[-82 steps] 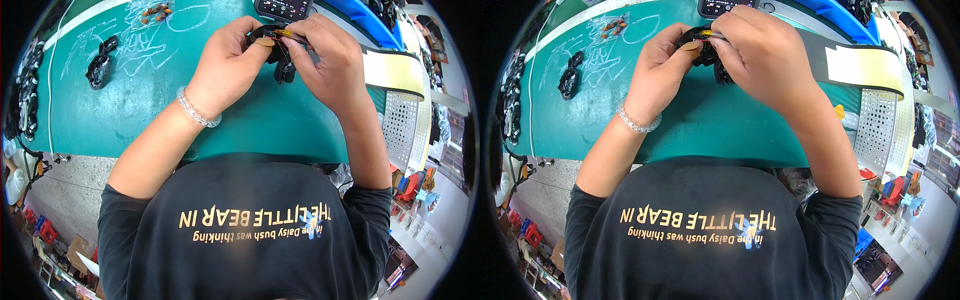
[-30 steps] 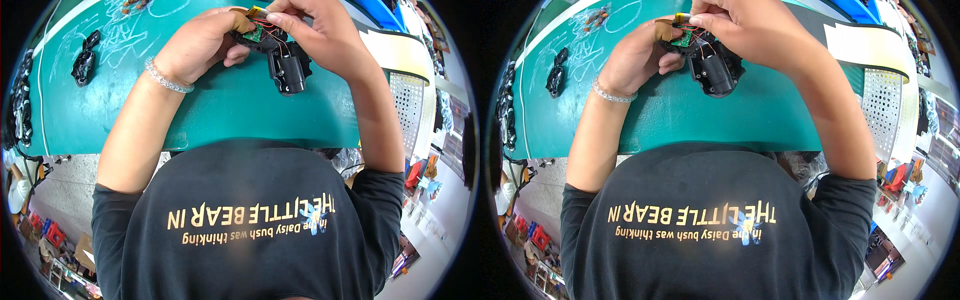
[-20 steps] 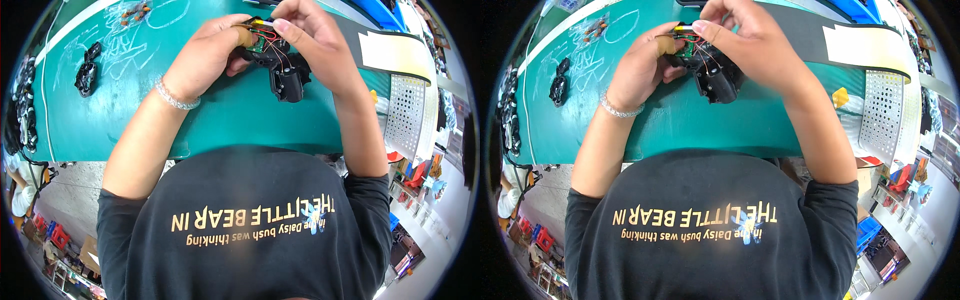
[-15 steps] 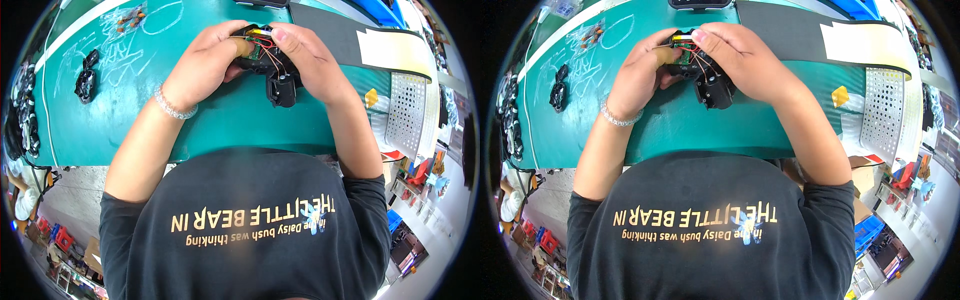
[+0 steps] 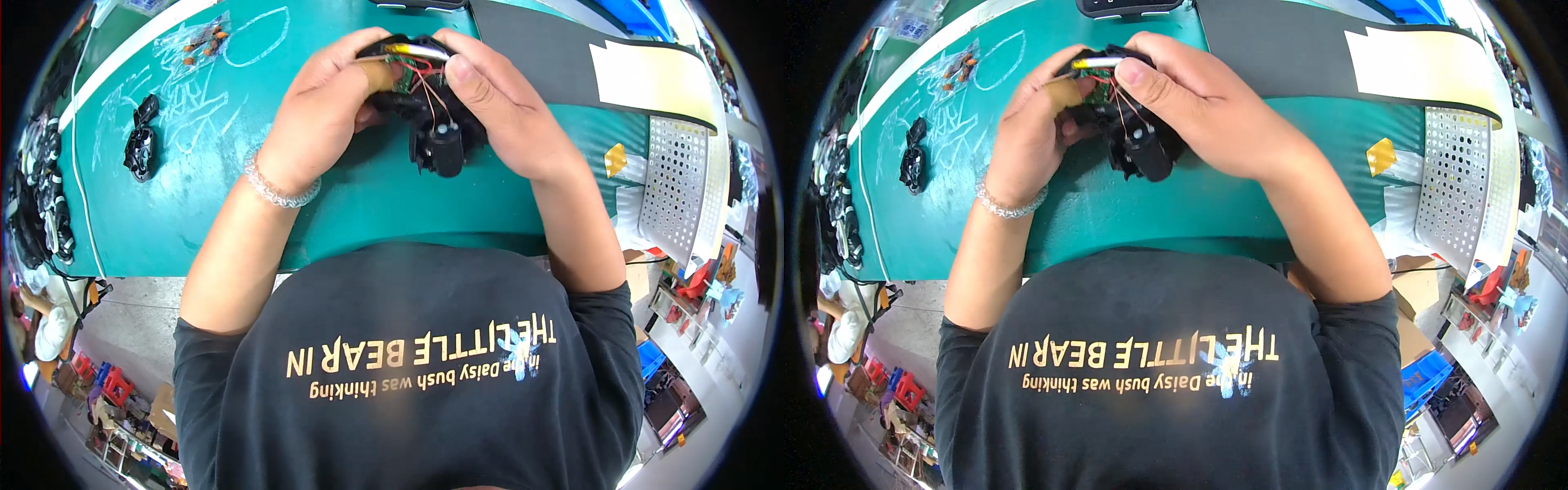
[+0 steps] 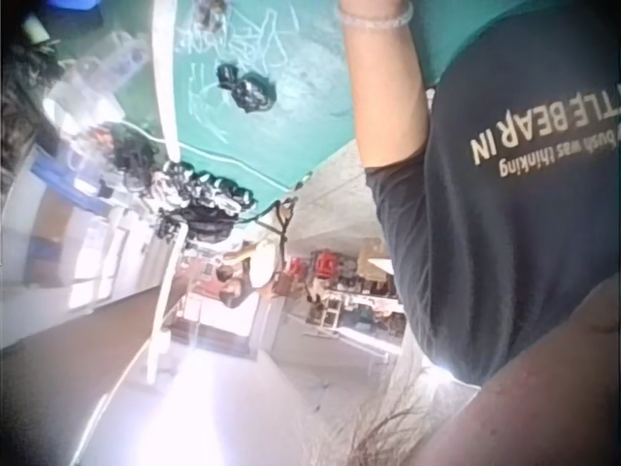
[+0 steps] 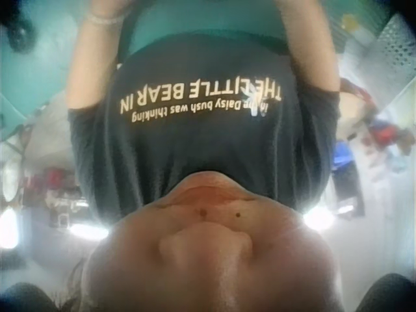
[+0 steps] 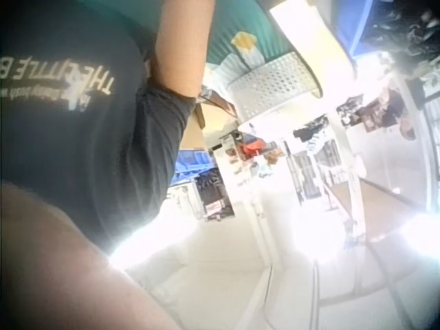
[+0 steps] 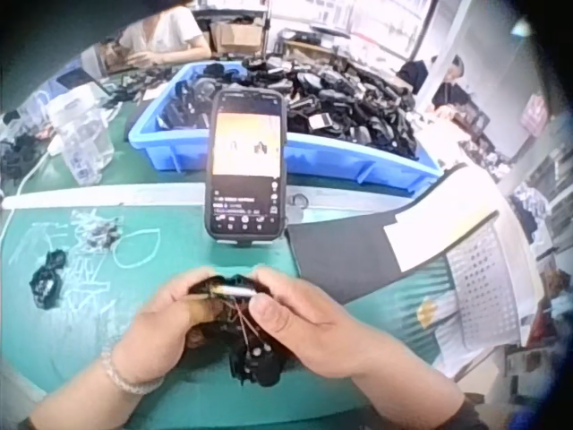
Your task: The person repairs a small black electronic device by hand, manipulating internal wires and components. They use a smartphone placed on the table as a reference guide while working on the device's circuitry.
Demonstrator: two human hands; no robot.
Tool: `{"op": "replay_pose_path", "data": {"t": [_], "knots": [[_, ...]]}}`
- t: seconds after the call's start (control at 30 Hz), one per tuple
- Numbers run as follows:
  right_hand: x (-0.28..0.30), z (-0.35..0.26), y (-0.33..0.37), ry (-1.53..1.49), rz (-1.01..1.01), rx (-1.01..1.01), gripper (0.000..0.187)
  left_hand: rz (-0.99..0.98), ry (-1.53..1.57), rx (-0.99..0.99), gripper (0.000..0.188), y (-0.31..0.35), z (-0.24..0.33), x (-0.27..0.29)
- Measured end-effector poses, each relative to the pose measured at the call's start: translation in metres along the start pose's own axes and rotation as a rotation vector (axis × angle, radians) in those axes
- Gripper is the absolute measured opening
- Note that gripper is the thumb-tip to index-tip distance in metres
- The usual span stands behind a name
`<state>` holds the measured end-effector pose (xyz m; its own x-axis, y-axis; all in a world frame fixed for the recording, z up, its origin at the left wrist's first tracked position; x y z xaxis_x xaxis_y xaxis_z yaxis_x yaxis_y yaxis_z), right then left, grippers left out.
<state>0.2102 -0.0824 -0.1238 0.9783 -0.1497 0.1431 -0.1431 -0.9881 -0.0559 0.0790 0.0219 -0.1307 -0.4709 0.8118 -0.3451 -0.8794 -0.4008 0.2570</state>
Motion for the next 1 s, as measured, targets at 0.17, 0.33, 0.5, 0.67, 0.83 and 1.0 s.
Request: {"op": "replay_pose_path", "data": {"t": [0.17,0.33,0.5,0.67,0.83,1.0], "knots": [[-0.005,0.002,-0.003,-0.298,0.009,-0.124,0.024,0.211,-0.322,-0.151,0.022,0.001,0.0,-0.005],[-0.007,0.004,-0.003,-0.355,0.048,-0.179,0.022,0.296,-0.908,-0.842,0.029,0.002,0.011,-0.004],[-0.009,0.006,-0.002,-0.249,0.049,-0.189,0.025,0.331,-1.019,-0.76,0.018,0.007,0.022,-0.013],[-0.015,0.007,-0.005,-0.2,-0.004,-0.111,0.031,0.279,-0.998,-0.646,0.017,0.007,0.021,-0.008],[-0.015,0.006,-0.003,-0.209,-0.044,-0.153,0.034,0.208,-0.943,-0.608,0.018,0.008,0.021,-0.008],[-0.015,0.004,-0.002,-0.208,-0.052,-0.177,0.037,0.176,-0.971,-0.682,0.018,0.007,0.02,-0.007]]}}
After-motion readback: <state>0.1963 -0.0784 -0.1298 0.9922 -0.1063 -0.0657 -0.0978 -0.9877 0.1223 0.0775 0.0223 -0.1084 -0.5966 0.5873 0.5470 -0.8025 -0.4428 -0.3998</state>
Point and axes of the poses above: each hand's wrist, its own y-axis away from the middle knuckle, its own x-axis out of the back of the hand, z = x × y, the point moved 2 cm from there along -y, towards the middle knuckle, and after that the axes turned 4 degrees about -z, right-handed, at the moved point
